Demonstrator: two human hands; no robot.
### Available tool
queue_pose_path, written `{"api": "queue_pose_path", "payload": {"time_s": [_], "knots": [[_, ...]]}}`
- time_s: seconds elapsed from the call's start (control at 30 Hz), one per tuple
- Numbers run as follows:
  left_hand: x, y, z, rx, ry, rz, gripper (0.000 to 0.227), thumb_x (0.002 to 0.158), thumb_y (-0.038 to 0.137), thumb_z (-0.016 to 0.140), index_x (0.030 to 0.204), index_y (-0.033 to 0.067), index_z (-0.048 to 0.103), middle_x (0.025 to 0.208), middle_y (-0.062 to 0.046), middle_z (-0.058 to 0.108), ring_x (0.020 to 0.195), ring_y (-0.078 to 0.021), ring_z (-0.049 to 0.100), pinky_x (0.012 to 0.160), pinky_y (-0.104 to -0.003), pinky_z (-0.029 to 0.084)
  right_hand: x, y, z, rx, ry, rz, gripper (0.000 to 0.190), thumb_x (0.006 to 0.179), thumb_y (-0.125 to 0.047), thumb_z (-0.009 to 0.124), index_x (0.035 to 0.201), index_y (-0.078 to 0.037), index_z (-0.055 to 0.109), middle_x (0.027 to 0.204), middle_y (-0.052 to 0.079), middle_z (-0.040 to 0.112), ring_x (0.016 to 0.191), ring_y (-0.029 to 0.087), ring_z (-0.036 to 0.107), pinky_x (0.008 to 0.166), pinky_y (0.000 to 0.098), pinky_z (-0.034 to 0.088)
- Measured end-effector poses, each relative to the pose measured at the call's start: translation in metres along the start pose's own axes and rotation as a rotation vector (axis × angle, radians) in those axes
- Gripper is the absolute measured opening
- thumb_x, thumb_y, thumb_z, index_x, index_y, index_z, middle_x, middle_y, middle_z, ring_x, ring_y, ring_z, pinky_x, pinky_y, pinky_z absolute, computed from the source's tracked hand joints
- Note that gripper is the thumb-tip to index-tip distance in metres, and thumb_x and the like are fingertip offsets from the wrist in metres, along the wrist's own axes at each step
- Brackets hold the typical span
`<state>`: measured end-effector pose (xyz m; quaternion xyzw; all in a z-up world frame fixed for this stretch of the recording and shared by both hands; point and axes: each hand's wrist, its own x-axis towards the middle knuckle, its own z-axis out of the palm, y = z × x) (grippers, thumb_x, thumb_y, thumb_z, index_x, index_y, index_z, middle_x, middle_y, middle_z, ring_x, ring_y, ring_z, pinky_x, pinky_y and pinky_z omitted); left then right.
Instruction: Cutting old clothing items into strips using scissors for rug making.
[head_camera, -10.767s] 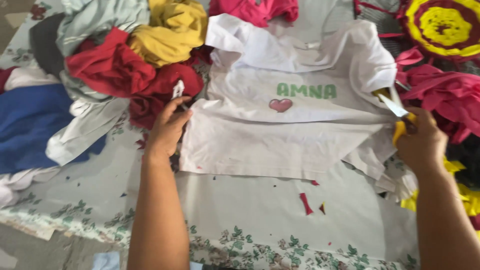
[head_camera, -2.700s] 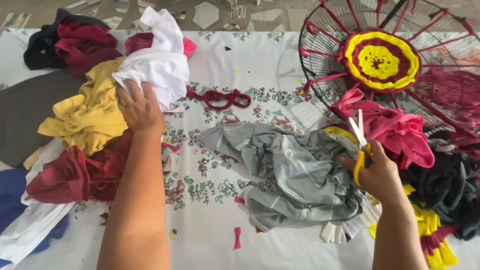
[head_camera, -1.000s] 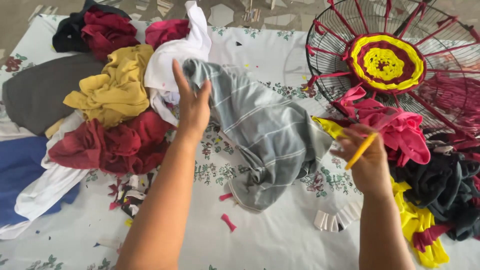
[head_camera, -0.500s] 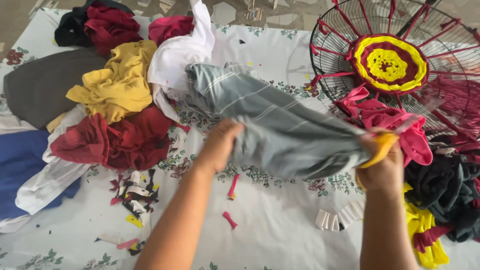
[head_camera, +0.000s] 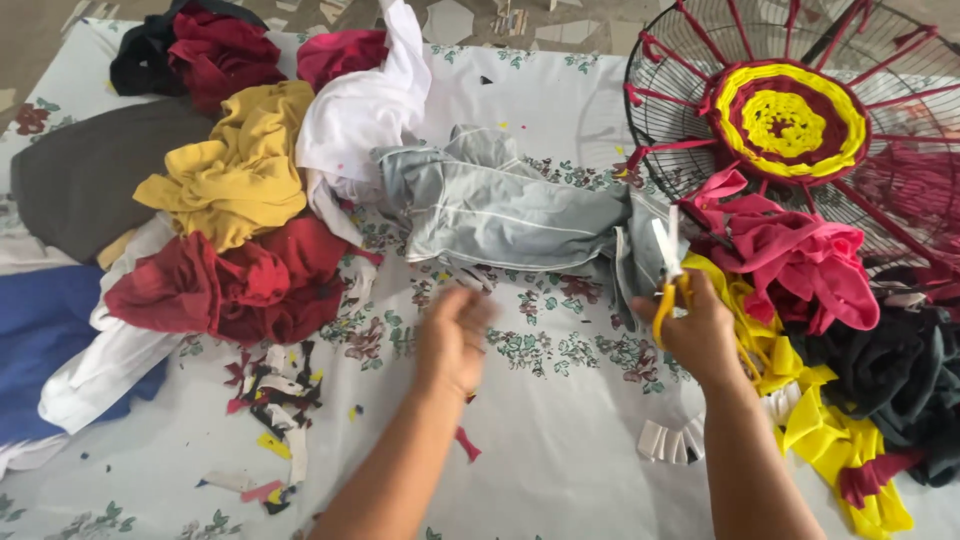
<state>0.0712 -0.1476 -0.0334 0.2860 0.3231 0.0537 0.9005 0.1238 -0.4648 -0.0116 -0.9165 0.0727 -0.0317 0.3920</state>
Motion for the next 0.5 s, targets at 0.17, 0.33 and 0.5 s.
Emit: {"api": "queue_pose_path", "payload": {"time_s": [0.17, 0.33, 0.5], "knots": [[-0.022, -0.063, 0.038, 0.048, -0.201, -0.249, 0.029, 0.092, 0.016, 0.075, 0.116, 0.0049, 0.063, 0.102, -0.013, 0.064, 0.092, -0.0271, 0.068, 0.078, -0.043, 0.063, -0.008, -0.008, 0.025, 0.253, 0.044, -0.003, 0.045, 0.076, -0.026, 0.089, 0.11, -0.013, 0.062, 0.085, 0.011, 0.071, 0.078, 0.028, 0.067, 0.071, 0.042, 0.055], [-0.018, -0.072, 0.07, 0.277, -0.324, -0.26, 0.041, 0.083, 0.037, 0.089, 0.111, 0.0107, 0.072, 0.096, -0.005, 0.064, 0.086, -0.0209, 0.066, 0.067, -0.038, 0.062, -0.018, -0.029, 0.023, 0.853, 0.011, -0.139, 0.034, 0.084, 0.007, 0.081, 0.107, 0.001, 0.056, 0.082, 0.019, 0.064, 0.046, 0.024, 0.063, 0.039, 0.0355, 0.06], [-0.031, -0.046, 0.086, 0.58, -0.378, 0.039, 0.058, 0.08, 0.049, 0.088, 0.11, 0.0017, 0.075, 0.098, -0.013, 0.074, 0.079, -0.0186, 0.069, 0.054, -0.029, 0.062, -0.027, -0.036, 0.018, 0.74, 0.073, -0.288, 0.036, 0.082, 0.006, 0.083, 0.11, 0.005, 0.06, 0.082, 0.017, 0.066, 0.058, 0.017, 0.066, 0.048, 0.0275, 0.059]]}}
